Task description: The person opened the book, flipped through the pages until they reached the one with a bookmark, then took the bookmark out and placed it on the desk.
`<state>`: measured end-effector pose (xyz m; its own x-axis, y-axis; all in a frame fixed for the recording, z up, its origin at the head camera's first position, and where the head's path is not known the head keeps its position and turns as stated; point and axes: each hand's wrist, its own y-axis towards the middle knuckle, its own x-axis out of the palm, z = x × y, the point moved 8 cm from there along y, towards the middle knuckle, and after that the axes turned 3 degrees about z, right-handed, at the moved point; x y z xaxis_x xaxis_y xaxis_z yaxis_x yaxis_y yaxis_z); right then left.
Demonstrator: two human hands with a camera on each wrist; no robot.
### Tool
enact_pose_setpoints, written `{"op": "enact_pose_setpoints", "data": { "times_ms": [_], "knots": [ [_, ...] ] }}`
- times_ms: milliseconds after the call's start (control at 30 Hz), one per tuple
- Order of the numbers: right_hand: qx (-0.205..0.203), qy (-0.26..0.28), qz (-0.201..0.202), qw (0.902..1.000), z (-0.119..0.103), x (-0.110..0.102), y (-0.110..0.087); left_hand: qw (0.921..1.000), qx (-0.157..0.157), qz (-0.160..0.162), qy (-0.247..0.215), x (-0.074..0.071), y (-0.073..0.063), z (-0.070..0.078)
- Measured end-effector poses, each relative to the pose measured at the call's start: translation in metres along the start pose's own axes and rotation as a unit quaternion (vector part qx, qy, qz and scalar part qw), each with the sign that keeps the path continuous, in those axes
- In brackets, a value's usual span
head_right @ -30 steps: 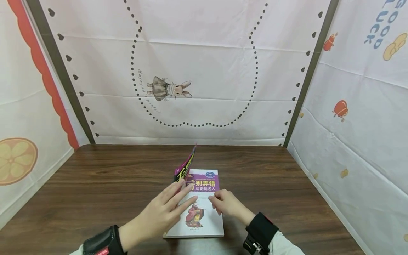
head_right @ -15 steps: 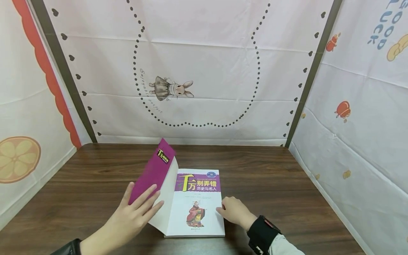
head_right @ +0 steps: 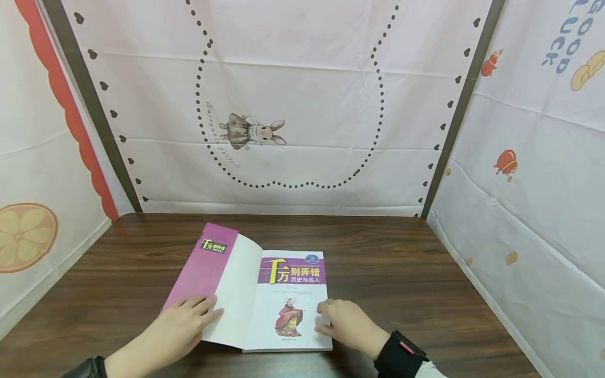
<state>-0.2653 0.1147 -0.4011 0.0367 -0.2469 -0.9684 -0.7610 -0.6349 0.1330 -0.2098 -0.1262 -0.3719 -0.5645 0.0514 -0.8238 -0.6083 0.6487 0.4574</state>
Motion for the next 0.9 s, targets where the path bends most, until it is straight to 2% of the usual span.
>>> {"op": "enact_pose_setpoints", "data": {
  "times_ms": [67,133,267,333,467,567,733,800,900],
  "knots": [
    [-0.034,-0.009,-0.021,0.9992,-0.007,0.002,-0.005,0.9994,-0.010,-0.007,-0.033,0.004,-0.003,-0.003],
    [-0.050,-0.006,-0.045,0.9977,-0.010,0.005,-0.009,0.9958,-0.032,-0.021,-0.083,0.008,-0.005,-0.008],
    [-0.058,0.000,-0.068,0.9960,-0.010,0.009,-0.014,0.9778,-0.090,-0.049,-0.183,0.016,-0.007,-0.020],
    [-0.061,-0.003,-0.072,0.9955,-0.009,0.010,-0.015,0.9710,-0.105,-0.063,-0.205,0.021,-0.008,-0.023],
    [-0.068,-0.014,-0.073,0.9949,-0.008,0.011,-0.014,0.9706,-0.103,-0.089,-0.199,0.031,-0.008,-0.022],
    [-0.072,-0.020,-0.068,0.9949,-0.009,0.011,-0.013,0.9732,-0.097,-0.104,-0.181,0.038,-0.006,-0.019],
    [-0.081,-0.021,-0.057,0.9949,-0.011,0.009,-0.010,0.9744,-0.101,-0.112,-0.167,0.043,-0.002,-0.016],
    [-0.086,-0.025,-0.055,0.9945,-0.011,0.008,-0.010,0.9718,-0.107,-0.117,-0.174,0.045,0.000,-0.015],
    [-0.092,-0.026,-0.059,0.9936,-0.011,0.009,-0.008,0.9610,-0.121,-0.141,-0.206,0.048,-0.001,-0.014]
  ]
}}
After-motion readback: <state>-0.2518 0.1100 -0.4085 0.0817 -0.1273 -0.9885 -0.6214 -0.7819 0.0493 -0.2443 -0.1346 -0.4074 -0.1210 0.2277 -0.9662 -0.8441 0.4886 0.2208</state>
